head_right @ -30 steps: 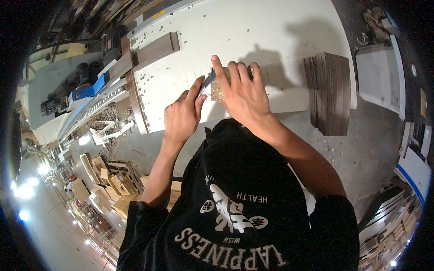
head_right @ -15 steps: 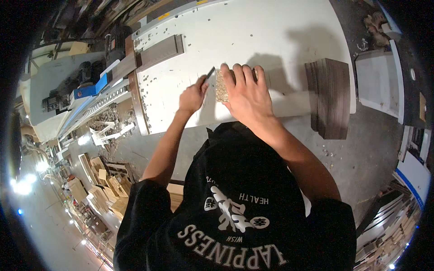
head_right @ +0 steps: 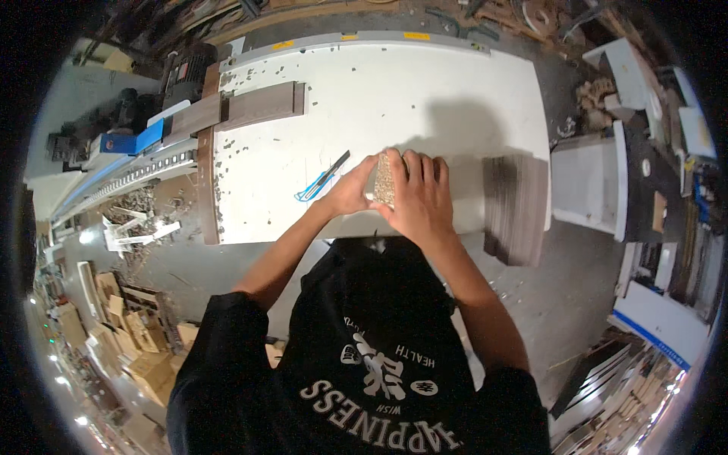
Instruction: Sorting and organizing small wood/composite panels on a workbench in a furniture factory.
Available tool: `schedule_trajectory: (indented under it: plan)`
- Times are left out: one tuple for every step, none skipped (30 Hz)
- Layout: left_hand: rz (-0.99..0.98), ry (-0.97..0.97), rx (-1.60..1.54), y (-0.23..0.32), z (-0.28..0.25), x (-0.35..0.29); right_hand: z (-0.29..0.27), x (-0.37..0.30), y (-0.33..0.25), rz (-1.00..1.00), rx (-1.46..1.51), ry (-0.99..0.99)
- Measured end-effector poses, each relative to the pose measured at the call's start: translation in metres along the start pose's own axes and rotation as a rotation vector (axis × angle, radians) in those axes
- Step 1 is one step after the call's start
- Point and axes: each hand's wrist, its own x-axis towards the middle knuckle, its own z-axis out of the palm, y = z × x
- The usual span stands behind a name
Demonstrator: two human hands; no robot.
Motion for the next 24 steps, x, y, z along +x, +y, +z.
schedule_trajectory:
  plan:
    - [-0.073, -0.060, -0.015, -0.002, -0.001, 0.003, -0.002, 0.001, -0.001, 0.002, 0.021, 0.030]
    - [-0.152, -0.115, -0.026, -0.005, -0.005, 0.002, -0.002, 0.004, -0.004, -0.005, 0.049, 0.060]
    - [-0.099, -0.046, -0.024, -0.010, -0.001, 0.001, 0.000, 0.004, -0.003, -0.020, 0.036, 0.084]
    - [-0.088, -0.017, -0.036, -0.016, 0.003, 0.001, 0.001, 0.005, -0.003, -0.043, 0.012, 0.081]
    - [-0.079, -0.026, -0.033, -0.020, 0.005, 0.002, 0.003, 0.005, -0.002, -0.029, -0.002, 0.088]
    - [-0.071, -0.030, -0.026, -0.020, 0.002, 0.003, 0.005, 0.006, -0.001, -0.019, -0.013, 0.098]
    - [-0.064, 0.006, -0.034, -0.017, 0.002, 0.002, 0.006, 0.005, -0.002, 0.000, -0.010, 0.079]
    - [-0.064, 0.044, -0.034, -0.023, 0.005, 0.001, 0.007, 0.004, -0.004, -0.036, -0.023, 0.082]
    - [-0.024, 0.025, -0.046, -0.031, 0.010, 0.001, 0.006, 0.004, -0.005, 0.003, -0.026, 0.066]
    - [0.015, 0.005, -0.056, -0.039, 0.014, 0.003, 0.007, 0.004, -0.005, 0.044, -0.030, 0.051]
    - [-0.049, -0.067, -0.030, -0.031, 0.014, 0.006, 0.010, 0.000, 0.002, 0.077, -0.008, 0.005]
    - [-0.057, -0.034, -0.024, -0.024, 0.008, 0.005, 0.004, -0.001, 0.001, 0.044, -0.011, 0.007]
    - [-0.085, -0.071, -0.028, -0.017, 0.002, 0.003, -0.004, -0.001, 0.002, 0.015, 0.040, -0.014]
    - [-0.115, -0.110, -0.032, -0.012, -0.003, 0.001, -0.011, -0.003, 0.003, -0.013, 0.093, -0.036]
    - [-0.097, -0.077, -0.016, -0.010, -0.004, -0.001, -0.019, -0.010, 0.006, -0.038, 0.095, -0.035]
    - [-0.113, -0.056, -0.008, -0.012, -0.005, -0.004, -0.024, -0.018, 0.012, 0.061, 0.136, -0.043]
    - [-0.096, -0.037, -0.018, -0.015, -0.005, -0.006, -0.028, -0.027, 0.019, 0.162, 0.179, -0.054]
    - [-0.066, -0.032, -0.032, -0.016, -0.004, -0.005, -0.027, -0.042, 0.033, 0.155, 0.183, -0.053]
    - [-0.072, -0.027, -0.025, -0.013, -0.005, -0.005, -0.016, -0.058, 0.051, 0.254, 0.257, -0.031]
    - [-0.088, -0.043, -0.057, -0.009, -0.005, -0.003, -0.001, -0.071, 0.066, 0.356, 0.333, -0.008]
    - [-0.104, -0.059, -0.088, -0.007, -0.006, -0.001, 0.014, -0.077, 0.075, 0.349, 0.342, -0.004]
    - [-0.107, -0.059, -0.079, -0.010, -0.004, 0.001, 0.029, -0.083, 0.083, 0.314, 0.349, -0.127]
    - [-0.103, -0.041, -0.088, -0.014, 0.002, -0.001, 0.044, -0.088, 0.092, 0.263, 0.360, -0.258]
    - [-0.101, -0.012, -0.093, -0.018, 0.006, -0.001, 0.060, -0.090, 0.099, 0.233, 0.372, -0.260]
